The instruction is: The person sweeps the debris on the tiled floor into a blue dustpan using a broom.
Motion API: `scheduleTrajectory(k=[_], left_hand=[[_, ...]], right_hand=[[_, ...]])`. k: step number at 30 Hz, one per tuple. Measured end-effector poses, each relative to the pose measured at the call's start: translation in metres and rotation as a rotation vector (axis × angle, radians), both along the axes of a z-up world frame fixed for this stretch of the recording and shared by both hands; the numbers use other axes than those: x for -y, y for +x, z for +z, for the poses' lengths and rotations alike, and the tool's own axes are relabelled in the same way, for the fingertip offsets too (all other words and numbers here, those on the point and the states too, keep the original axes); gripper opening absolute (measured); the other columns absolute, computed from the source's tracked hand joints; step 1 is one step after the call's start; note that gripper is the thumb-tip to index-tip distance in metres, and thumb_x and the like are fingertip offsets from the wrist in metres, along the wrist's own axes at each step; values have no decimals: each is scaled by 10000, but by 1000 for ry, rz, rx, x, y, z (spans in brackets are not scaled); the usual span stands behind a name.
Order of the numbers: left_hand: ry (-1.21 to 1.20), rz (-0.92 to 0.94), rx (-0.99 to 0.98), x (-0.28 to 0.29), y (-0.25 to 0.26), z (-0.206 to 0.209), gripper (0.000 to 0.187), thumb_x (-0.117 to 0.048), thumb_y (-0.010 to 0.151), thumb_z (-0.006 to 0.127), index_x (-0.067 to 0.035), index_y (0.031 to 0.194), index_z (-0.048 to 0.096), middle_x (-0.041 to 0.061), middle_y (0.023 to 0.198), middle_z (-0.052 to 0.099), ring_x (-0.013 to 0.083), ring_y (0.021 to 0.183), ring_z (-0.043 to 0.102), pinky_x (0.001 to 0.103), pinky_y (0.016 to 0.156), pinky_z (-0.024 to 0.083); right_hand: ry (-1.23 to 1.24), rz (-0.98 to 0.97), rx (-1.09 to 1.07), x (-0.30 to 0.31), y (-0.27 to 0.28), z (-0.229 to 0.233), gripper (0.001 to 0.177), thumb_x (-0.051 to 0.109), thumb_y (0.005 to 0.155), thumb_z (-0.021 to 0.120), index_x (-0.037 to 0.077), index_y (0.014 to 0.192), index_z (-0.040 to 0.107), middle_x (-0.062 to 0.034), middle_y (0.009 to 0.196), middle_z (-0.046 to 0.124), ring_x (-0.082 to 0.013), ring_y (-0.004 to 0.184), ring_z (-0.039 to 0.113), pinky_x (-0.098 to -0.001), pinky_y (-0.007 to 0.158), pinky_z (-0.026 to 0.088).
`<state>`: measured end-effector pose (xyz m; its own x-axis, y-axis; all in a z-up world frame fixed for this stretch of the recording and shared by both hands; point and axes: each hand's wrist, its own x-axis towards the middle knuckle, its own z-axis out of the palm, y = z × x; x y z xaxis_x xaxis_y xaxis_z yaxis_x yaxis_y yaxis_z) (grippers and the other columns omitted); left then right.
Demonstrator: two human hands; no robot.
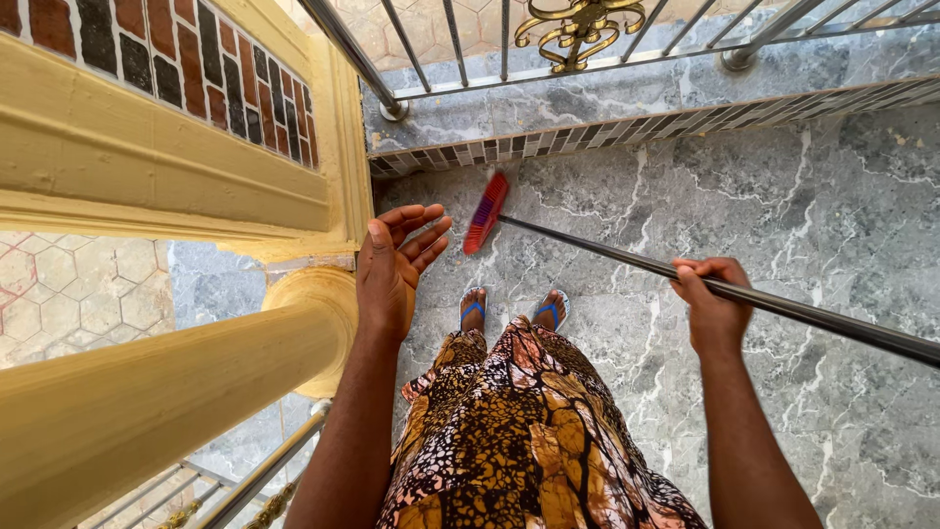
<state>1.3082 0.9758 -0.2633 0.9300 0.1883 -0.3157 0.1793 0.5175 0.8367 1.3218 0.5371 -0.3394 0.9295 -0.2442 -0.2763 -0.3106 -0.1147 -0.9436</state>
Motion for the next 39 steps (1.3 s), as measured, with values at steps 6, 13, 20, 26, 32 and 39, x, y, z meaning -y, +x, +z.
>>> scheduleTrajectory(k=[6,13,20,26,32,39], left_hand=[[-27,2,-16,27,1,-5,639,-576,1074,380,-3,1324,509,244,1399,601,371,1307,630,482,1102,534],[-28,-35,23,59,5,5,630,-557,1092,378,8,1335,513,255,1383,604,372,1312,637,478,1109,536],[-35,34,21,62,-16,5,617,-550,1095,379,2,1337,509,252,1399,605,378,1312,628,486,1108,534],[-44,70,-3,54,-35,-1,626,-562,1083,363,-5,1330,509,246,1400,601,371,1322,630,485,1113,539],[-28,51,12,35,-37,0,639,-572,1085,374,-1,1333,517,247,1385,613,372,1311,636,484,1096,540],[-65,85,59,0,-57,-3,633,-578,1088,403,-10,1345,513,239,1406,607,368,1319,628,487,1119,533]], right_hand=[[110,-121,27,14,6,6,224,-69,994,671,97,1037,527,-104,1070,708,-257,1091,739,-374,857,686],[-260,49,-246,-11,16,-15,161,54,1010,739,33,1168,721,-127,1026,738,-231,913,726,-315,805,679],[-291,45,-216,46,-3,20,184,93,1000,747,-48,1116,728,-170,1013,742,-206,879,741,-326,831,646],[-79,-90,-85,45,-11,31,132,61,1026,718,-59,1065,683,-179,1035,698,-250,942,752,-375,847,713],[-131,-41,-238,-4,-17,-4,128,73,986,726,-38,1039,693,-166,1053,712,-270,952,766,-337,844,702],[-282,125,-189,-3,-46,20,131,49,994,735,-34,1090,704,-164,1066,722,-253,967,751,-342,886,663]])
